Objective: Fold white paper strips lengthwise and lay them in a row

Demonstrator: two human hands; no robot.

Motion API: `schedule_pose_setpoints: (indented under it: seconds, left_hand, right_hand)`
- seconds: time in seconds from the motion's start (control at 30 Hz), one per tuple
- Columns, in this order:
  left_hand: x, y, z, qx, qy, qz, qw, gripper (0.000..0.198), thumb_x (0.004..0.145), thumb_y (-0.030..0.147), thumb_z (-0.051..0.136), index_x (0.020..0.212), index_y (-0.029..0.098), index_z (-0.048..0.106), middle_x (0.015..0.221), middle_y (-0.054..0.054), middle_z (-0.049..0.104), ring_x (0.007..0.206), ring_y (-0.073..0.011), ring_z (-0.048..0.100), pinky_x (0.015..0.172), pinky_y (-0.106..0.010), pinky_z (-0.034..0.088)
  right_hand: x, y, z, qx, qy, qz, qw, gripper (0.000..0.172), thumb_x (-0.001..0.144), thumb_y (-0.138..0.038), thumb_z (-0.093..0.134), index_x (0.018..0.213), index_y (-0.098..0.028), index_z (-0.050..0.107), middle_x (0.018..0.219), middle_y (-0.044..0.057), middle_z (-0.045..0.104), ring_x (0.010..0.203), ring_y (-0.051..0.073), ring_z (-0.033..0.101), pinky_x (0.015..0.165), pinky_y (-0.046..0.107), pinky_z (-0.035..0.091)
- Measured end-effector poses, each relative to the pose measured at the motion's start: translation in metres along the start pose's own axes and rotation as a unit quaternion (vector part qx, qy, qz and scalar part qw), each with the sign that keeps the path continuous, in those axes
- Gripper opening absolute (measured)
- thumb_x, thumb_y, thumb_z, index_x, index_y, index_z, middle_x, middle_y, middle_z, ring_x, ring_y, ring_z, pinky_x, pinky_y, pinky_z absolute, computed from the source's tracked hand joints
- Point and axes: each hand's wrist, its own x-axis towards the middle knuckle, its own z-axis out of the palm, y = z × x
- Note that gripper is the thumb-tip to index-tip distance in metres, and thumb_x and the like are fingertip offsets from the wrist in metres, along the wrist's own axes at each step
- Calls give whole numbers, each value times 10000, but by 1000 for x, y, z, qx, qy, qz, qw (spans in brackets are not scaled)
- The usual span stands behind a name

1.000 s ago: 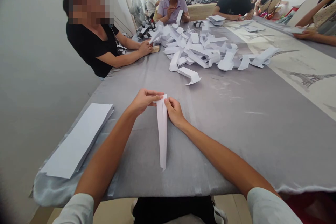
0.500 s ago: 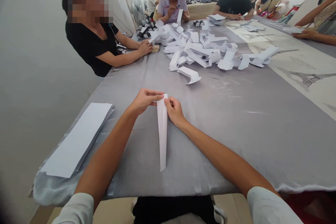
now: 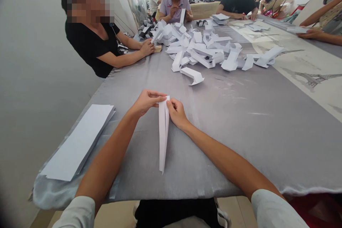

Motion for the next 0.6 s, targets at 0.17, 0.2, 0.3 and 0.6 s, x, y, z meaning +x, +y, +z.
schedule_pose_setpoints:
  seconds: [0.17,0.2,0.3,0.6]
  left_hand:
    - [2,-3,2,-10,33,18,999,441,688,451,928,1001,151,848,945,-128,808,919,-250,752,773,-338,610]
    - [2,-3,3,-21,41,22,999,448,681,449,934,1000,147,845,947,-129,808,924,-252,754,780,-342,614]
    - [3,-3,2,-40,50,27,998,462,669,443,946,995,135,836,950,-131,803,934,-256,756,789,-352,626]
    - [1,-1,-3,-17,-14,15,1000,476,713,425,935,1069,131,818,926,-120,787,909,-243,750,791,-371,644]
  right_hand:
    - [1,0,0,21,15,22,999,454,960,-534,604,685,-231,407,651,-37,353,603,139,322,562,285,285]
    - [1,0,0,23,15,21,999,454,961,-530,605,685,-231,403,655,-37,348,607,139,322,567,286,287]
    - [1,0,0,16,10,12,1000,457,963,-522,604,679,-229,397,662,-35,349,620,140,326,581,288,290]
    - [0,2,-1,0,7,8,1000,455,969,-526,596,677,-231,411,651,-35,377,605,135,336,561,291,275]
